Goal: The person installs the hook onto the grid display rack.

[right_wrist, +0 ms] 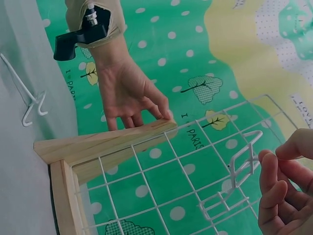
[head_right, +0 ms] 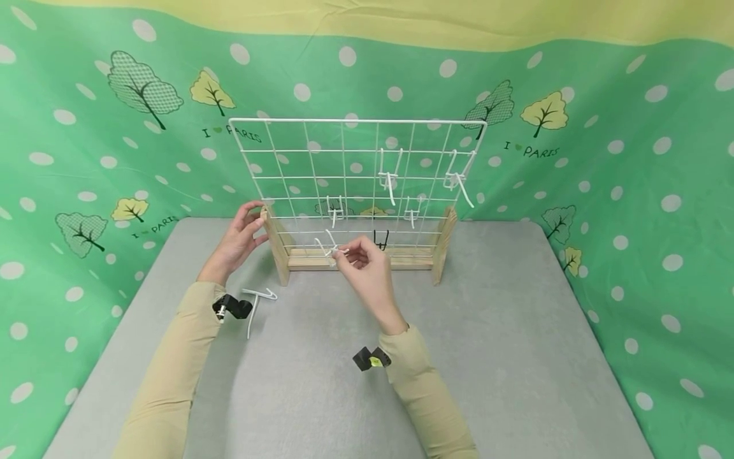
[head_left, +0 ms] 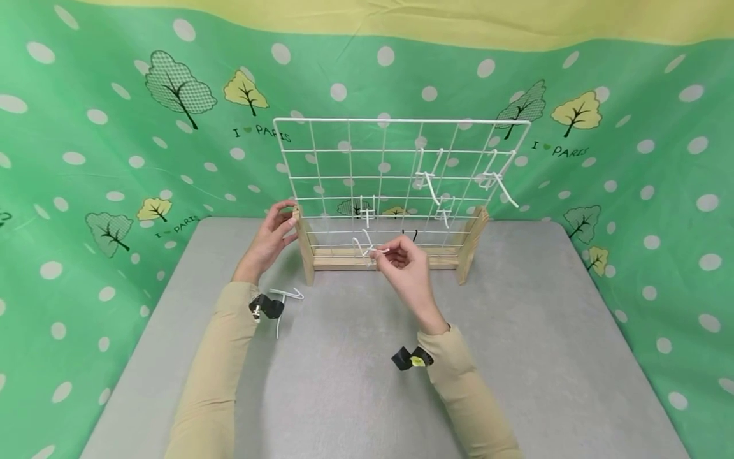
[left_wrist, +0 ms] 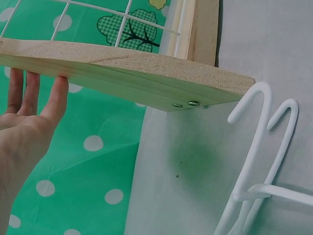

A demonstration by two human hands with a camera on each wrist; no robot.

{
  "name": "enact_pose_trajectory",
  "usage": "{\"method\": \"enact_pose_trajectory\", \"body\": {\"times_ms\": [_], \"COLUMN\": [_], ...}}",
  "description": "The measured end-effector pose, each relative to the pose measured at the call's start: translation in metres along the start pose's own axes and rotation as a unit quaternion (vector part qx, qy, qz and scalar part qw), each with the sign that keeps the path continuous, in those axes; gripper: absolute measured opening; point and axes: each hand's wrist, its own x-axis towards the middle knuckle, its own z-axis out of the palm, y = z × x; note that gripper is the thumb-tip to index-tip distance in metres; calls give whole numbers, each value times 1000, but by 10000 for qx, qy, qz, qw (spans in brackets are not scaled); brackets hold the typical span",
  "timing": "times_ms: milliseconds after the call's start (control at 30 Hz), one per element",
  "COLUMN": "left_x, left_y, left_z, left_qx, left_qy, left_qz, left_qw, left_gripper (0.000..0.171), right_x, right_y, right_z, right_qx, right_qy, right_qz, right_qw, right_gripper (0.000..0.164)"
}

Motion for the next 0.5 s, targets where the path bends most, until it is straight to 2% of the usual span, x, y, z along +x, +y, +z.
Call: {"method": "enact_pose_trajectory", "body": {"times_ms": [200,500], "left_x": [1,0], "left_y": [-1,-1], "left_z": [-1,-2], "left_qx": [-3,-23], "left_qy": [-43,-119], "left_qz": [-11,4], "left_qw": [10000,9999], "left_gripper": [32,32], "right_x": [9,22], "right_y": [20,15], "right_z": [0,1], "right_qx": [110,95], "right_qy": [96,136], "right_qz": [-174,-680], "right_qw": [9997,9975], "right_gripper": [7,5]}}
